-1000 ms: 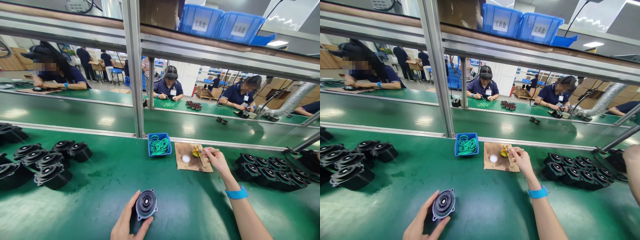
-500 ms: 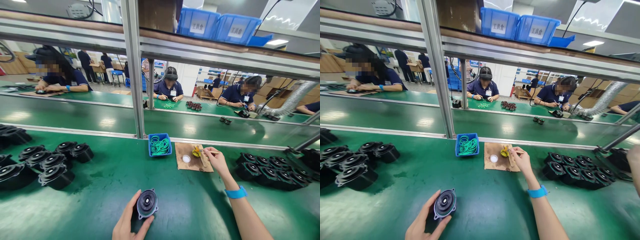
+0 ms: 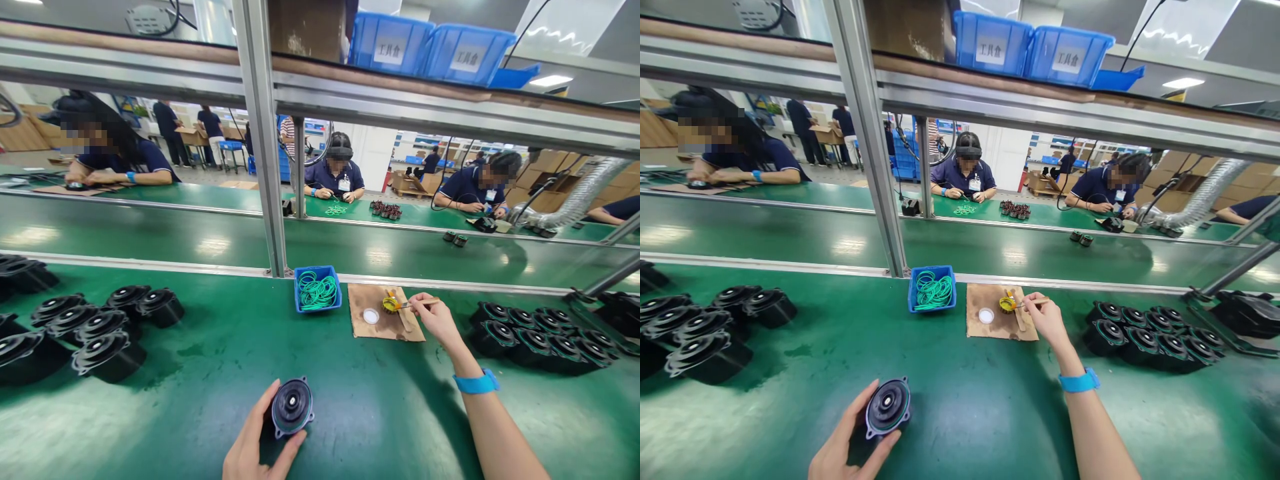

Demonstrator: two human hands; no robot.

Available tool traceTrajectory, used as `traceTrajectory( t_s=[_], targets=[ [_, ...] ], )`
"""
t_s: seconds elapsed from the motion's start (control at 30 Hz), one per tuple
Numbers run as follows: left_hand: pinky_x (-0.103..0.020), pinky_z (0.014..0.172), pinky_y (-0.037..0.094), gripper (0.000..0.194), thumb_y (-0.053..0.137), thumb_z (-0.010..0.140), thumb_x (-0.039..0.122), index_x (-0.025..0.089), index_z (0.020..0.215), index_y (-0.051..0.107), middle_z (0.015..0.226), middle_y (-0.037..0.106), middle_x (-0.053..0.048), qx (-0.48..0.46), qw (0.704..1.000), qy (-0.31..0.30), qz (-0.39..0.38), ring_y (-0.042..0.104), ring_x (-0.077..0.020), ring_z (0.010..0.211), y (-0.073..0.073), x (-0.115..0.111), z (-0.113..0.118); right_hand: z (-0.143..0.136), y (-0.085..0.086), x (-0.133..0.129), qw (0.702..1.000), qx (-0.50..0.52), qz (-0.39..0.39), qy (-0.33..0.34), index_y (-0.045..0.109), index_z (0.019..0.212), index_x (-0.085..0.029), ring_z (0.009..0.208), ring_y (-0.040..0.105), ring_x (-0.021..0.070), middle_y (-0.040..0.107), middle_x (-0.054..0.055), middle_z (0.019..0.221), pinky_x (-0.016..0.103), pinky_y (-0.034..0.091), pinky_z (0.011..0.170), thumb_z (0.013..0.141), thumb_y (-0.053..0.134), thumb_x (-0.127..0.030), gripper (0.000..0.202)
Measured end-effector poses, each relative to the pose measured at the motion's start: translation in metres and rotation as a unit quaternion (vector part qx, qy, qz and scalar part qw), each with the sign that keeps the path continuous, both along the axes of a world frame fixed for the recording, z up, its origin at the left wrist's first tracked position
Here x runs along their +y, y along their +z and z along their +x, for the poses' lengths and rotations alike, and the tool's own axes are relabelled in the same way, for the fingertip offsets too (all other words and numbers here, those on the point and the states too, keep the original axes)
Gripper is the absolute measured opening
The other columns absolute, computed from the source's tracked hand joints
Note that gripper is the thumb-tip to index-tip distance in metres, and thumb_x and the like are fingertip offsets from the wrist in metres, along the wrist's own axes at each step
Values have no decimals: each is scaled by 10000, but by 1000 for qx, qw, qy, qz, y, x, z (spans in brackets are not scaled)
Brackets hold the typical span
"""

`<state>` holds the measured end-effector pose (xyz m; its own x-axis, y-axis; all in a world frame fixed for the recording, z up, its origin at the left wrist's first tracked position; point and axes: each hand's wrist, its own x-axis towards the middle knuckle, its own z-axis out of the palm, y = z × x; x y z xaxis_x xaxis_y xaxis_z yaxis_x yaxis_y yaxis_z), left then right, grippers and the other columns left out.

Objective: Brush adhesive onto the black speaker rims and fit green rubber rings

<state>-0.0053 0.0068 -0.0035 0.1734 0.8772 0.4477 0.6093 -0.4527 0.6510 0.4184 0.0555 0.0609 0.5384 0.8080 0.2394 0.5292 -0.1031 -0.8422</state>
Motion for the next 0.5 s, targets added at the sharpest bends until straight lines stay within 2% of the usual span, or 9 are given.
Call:
traceTrajectory(
  t_s=[0.17,0.27,0.4,0.5],
  targets=[
    [-285,827,633,540,666,844,470,262,1324,532,1198,749,-40,8,1000,-3,4,770,-229,958,1,0,0,-2,10,-5,999,-3,28,-22,651,648,-208,529,560,175,653,22,570,275,420,538,699,645,-484,281],
    [-273,830,629,547,668,844,461,255,1330,524,1198,750,-41,18,1000,-6,10,769,-227,963,1,-1,0,-5,12,-6,998,18,57,-36,663,689,-197,539,563,174,654,28,584,265,424,514,720,653,-544,349],
    [-298,852,626,531,628,869,475,247,1335,511,1210,741,-54,32,999,14,7,764,-237,977,2,-3,1,-10,7,-2,992,63,92,-62,699,770,-152,550,576,178,673,63,631,275,457,502,745,612,-682,538],
    [-277,821,632,545,641,863,468,244,1340,499,1200,746,-55,47,999,3,16,770,-230,959,4,-2,0,-11,-1,2,986,87,107,-92,701,744,-130,515,565,170,663,74,604,276,457,475,728,605,-744,621]
  ],
)
